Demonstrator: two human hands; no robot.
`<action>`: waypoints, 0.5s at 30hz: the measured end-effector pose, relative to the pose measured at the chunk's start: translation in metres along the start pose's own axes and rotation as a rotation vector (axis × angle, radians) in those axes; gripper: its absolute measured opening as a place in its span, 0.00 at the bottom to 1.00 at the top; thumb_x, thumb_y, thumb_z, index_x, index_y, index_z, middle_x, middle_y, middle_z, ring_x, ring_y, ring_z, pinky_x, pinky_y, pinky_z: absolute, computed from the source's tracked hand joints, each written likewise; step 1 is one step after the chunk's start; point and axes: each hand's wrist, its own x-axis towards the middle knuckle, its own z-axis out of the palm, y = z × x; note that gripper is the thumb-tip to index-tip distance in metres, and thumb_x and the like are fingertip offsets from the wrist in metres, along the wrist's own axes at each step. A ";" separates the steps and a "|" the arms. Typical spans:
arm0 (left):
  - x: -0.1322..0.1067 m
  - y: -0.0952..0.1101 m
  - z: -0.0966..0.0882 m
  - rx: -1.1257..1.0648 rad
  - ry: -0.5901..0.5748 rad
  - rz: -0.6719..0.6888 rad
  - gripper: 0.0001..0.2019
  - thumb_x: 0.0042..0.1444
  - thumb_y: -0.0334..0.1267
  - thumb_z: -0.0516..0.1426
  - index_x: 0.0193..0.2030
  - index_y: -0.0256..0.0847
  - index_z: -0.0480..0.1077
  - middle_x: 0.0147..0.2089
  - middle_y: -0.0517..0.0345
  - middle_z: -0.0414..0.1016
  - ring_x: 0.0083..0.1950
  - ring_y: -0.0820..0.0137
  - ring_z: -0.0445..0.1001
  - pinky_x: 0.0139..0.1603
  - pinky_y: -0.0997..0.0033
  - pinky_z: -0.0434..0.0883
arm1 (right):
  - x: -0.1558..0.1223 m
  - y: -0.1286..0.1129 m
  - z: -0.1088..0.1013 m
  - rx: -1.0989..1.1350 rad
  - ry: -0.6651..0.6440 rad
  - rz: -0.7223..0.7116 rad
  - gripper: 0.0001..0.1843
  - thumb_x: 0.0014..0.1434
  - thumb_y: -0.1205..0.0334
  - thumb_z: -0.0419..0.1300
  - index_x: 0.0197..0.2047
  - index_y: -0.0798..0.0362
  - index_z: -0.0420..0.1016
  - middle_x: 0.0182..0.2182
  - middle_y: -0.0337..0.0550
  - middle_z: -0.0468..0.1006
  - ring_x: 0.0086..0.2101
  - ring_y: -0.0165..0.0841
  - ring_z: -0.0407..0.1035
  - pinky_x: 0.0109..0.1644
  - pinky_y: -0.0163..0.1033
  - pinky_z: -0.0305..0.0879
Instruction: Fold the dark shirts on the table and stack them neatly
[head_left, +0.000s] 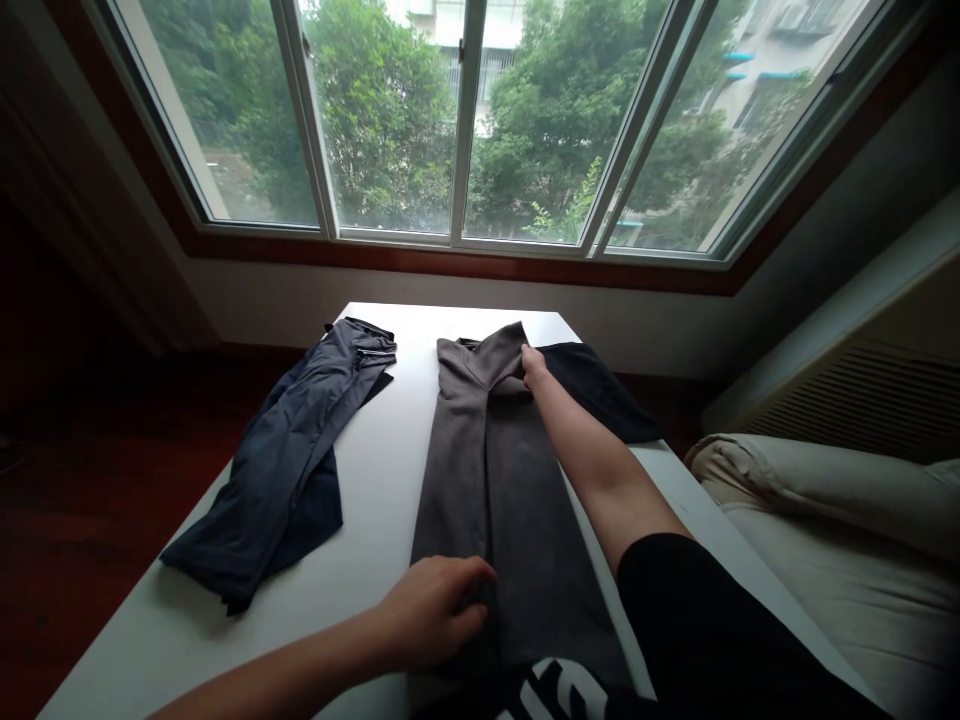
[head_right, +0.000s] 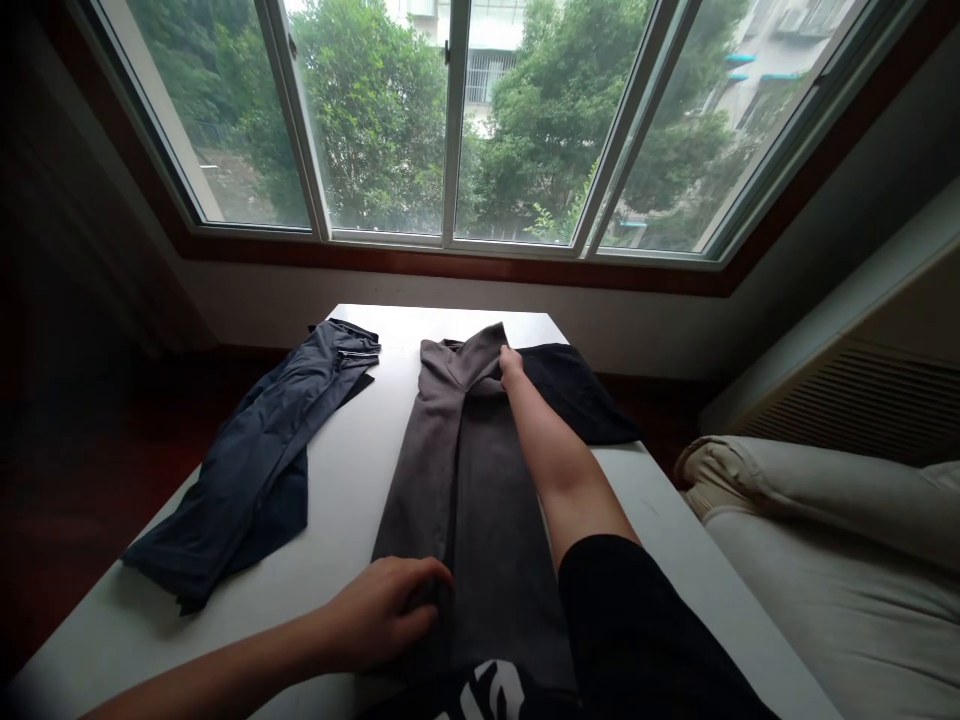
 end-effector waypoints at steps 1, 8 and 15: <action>-0.001 0.000 -0.001 -0.016 -0.005 0.002 0.19 0.60 0.39 0.59 0.58 0.53 0.74 0.36 0.61 0.78 0.39 0.64 0.76 0.42 0.68 0.67 | -0.002 0.003 -0.001 -0.010 0.016 0.037 0.12 0.64 0.59 0.55 0.41 0.56 0.77 0.32 0.44 0.80 0.35 0.35 0.75 0.47 0.43 0.77; 0.039 -0.028 -0.043 -0.058 0.189 0.044 0.15 0.64 0.42 0.57 0.54 0.46 0.76 0.34 0.62 0.75 0.34 0.69 0.71 0.38 0.72 0.65 | -0.013 0.002 0.001 0.012 0.057 0.102 0.09 0.62 0.61 0.59 0.42 0.55 0.79 0.36 0.43 0.83 0.40 0.34 0.77 0.53 0.42 0.75; 0.168 -0.097 -0.144 0.051 0.560 -0.256 0.11 0.63 0.34 0.56 0.48 0.40 0.78 0.41 0.54 0.80 0.44 0.64 0.77 0.47 0.69 0.70 | -0.027 0.012 -0.018 0.054 0.058 0.080 0.12 0.59 0.59 0.62 0.45 0.54 0.80 0.40 0.45 0.84 0.45 0.36 0.77 0.57 0.44 0.73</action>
